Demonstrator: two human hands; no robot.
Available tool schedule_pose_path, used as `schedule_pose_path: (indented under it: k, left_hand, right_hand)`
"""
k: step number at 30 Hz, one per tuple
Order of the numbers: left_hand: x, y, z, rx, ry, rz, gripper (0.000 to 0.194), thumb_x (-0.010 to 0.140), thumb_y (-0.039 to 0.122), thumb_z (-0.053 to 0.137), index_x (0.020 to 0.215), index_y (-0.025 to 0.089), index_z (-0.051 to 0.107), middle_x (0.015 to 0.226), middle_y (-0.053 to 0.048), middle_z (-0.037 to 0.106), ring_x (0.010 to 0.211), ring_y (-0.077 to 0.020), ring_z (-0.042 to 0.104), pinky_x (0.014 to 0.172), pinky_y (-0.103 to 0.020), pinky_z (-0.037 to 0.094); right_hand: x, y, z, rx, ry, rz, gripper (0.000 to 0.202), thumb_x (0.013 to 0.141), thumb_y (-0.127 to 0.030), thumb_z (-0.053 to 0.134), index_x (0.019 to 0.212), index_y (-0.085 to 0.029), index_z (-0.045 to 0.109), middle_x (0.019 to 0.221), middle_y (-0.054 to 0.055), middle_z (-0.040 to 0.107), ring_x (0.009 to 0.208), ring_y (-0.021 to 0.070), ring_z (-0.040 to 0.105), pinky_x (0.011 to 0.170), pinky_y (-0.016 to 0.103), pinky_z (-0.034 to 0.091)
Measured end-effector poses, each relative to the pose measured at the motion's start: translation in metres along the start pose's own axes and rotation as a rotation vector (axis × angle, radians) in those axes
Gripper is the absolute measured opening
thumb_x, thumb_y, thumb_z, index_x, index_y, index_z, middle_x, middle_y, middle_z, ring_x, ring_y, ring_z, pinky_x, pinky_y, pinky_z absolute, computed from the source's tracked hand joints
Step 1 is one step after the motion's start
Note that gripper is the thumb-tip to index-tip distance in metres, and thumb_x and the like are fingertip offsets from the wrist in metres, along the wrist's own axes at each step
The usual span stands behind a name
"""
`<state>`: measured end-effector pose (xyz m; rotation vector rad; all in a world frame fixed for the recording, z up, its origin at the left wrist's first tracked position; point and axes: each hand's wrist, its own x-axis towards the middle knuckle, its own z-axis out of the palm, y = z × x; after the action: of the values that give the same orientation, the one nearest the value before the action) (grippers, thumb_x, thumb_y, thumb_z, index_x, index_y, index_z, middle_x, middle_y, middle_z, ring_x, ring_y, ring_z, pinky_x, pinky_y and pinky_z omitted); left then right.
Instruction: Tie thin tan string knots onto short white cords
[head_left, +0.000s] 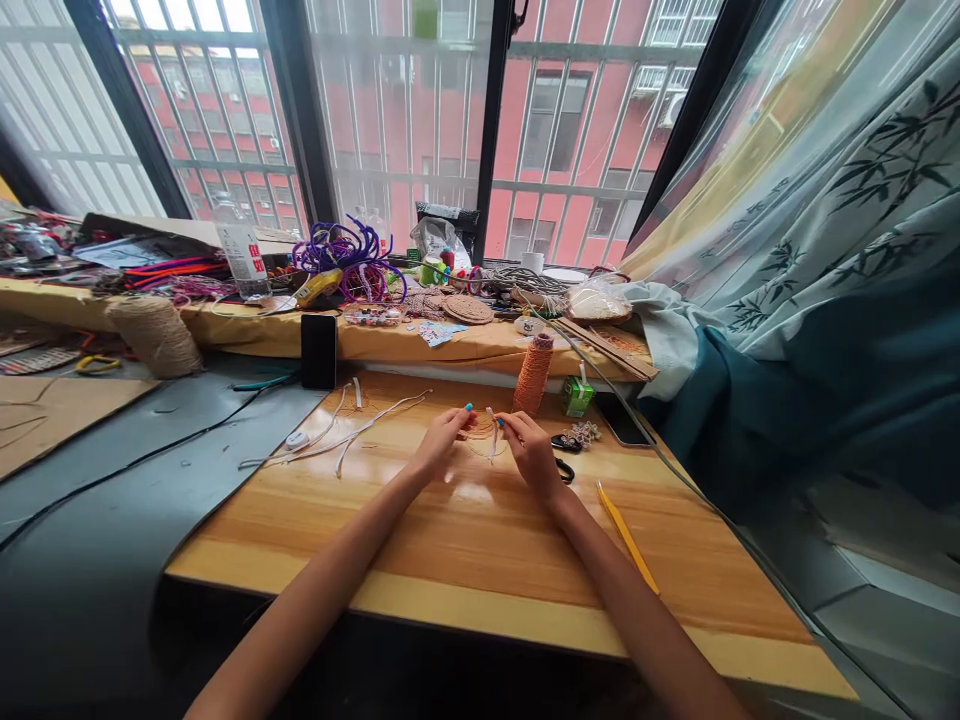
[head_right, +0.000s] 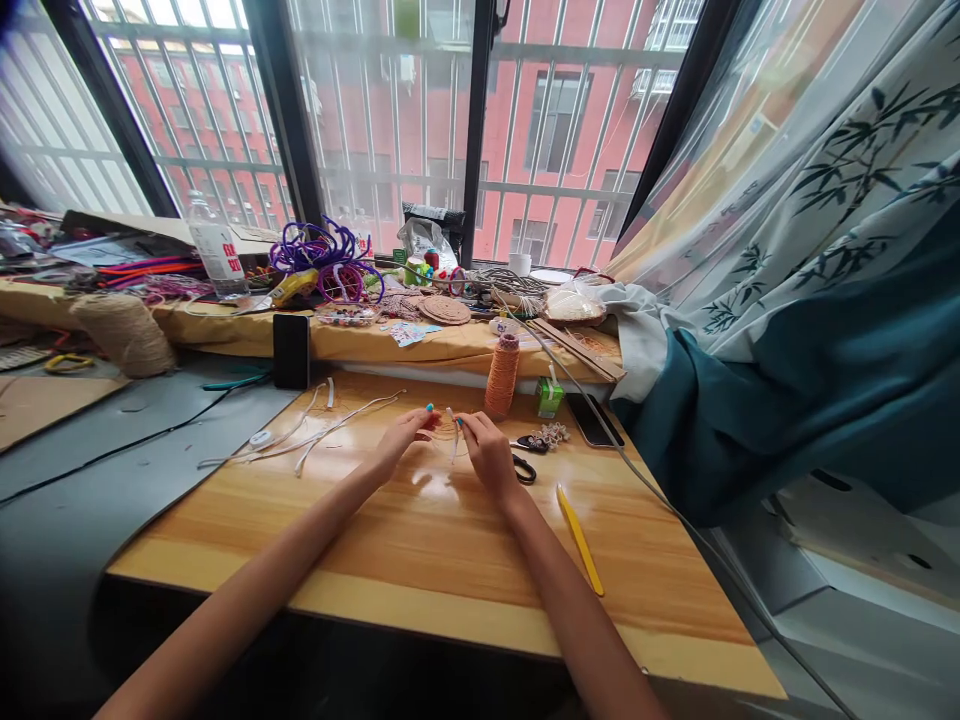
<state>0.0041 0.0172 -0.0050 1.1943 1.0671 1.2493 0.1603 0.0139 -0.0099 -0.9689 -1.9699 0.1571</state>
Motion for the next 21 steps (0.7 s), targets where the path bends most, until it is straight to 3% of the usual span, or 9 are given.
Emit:
schedule_pose_path:
  k: [4, 6, 9, 11, 14, 18, 21]
  left_hand:
    - [-0.011, 0.005, 0.009, -0.002, -0.295, 0.063, 0.030, 0.063, 0.034, 0.060, 0.087, 0.014, 0.061, 0.094, -0.006, 0.061, 0.088, -0.0152, 0.052, 0.077, -0.024, 0.036]
    - [-0.015, 0.006, 0.011, 0.021, -0.322, 0.063, 0.027, 0.060, 0.031, 0.063, 0.080, 0.014, 0.063, 0.085, -0.005, 0.064, 0.082, -0.0152, 0.053, 0.076, -0.024, 0.036]
    - [-0.015, 0.002, 0.011, 0.009, -0.197, 0.035, 0.023, 0.059, 0.033, 0.063, 0.068, 0.012, 0.063, 0.067, -0.004, 0.064, 0.067, -0.0136, 0.054, 0.069, -0.025, 0.037]
    - [-0.012, -0.002, 0.009, -0.026, -0.102, 0.018, 0.024, 0.058, 0.034, 0.063, 0.066, 0.012, 0.063, 0.061, -0.003, 0.062, 0.061, -0.0124, 0.053, 0.066, -0.025, 0.037]
    - [-0.008, -0.010, 0.006, -0.057, -0.017, 0.012, 0.024, 0.057, 0.034, 0.064, 0.066, 0.012, 0.062, 0.059, -0.003, 0.062, 0.058, -0.0118, 0.052, 0.063, -0.024, 0.037]
    - [-0.006, -0.018, 0.005, -0.041, 0.024, 0.039, 0.024, 0.059, 0.035, 0.062, 0.066, 0.013, 0.062, 0.061, -0.003, 0.063, 0.059, -0.0119, 0.053, 0.062, -0.023, 0.037]
    - [-0.005, -0.022, 0.004, 0.022, 0.043, 0.092, 0.024, 0.062, 0.036, 0.059, 0.067, 0.013, 0.062, 0.063, -0.004, 0.063, 0.058, -0.0116, 0.052, 0.061, -0.023, 0.037]
  right_hand:
    - [0.001, -0.011, 0.003, 0.004, 0.073, 0.092, 0.025, 0.084, -0.025, 0.035, 0.092, -0.016, 0.057, 0.077, 0.004, 0.056, 0.070, 0.0130, 0.053, 0.066, 0.023, 0.040]
    - [0.003, -0.015, 0.001, -0.018, 0.035, 0.094, 0.026, 0.084, -0.025, 0.034, 0.094, -0.016, 0.057, 0.078, 0.004, 0.056, 0.071, 0.0127, 0.054, 0.066, 0.022, 0.040]
    - [0.006, -0.012, -0.014, -0.152, -0.060, 0.099, 0.030, 0.084, -0.025, 0.033, 0.107, -0.018, 0.051, 0.088, 0.004, 0.058, 0.079, 0.0137, 0.054, 0.069, 0.023, 0.039]
    - [0.004, -0.002, -0.030, -0.320, -0.115, 0.182, 0.033, 0.084, -0.025, 0.034, 0.113, -0.019, 0.046, 0.092, 0.005, 0.058, 0.082, 0.0154, 0.054, 0.071, 0.024, 0.039]
    - [-0.005, 0.020, -0.051, -0.542, -0.347, 0.297, 0.033, 0.080, -0.016, 0.037, 0.111, -0.014, 0.049, 0.099, 0.010, 0.056, 0.091, 0.0184, 0.051, 0.076, 0.026, 0.037]
    - [-0.018, 0.035, -0.060, -0.520, -0.478, 0.281, 0.026, 0.075, -0.011, 0.041, 0.092, -0.014, 0.061, 0.089, 0.008, 0.058, 0.085, 0.0152, 0.052, 0.076, 0.022, 0.036]
    - [-0.021, 0.036, -0.057, -0.516, -0.464, 0.247, 0.027, 0.075, -0.013, 0.044, 0.098, -0.016, 0.059, 0.098, 0.009, 0.055, 0.092, 0.0165, 0.049, 0.081, 0.024, 0.034]
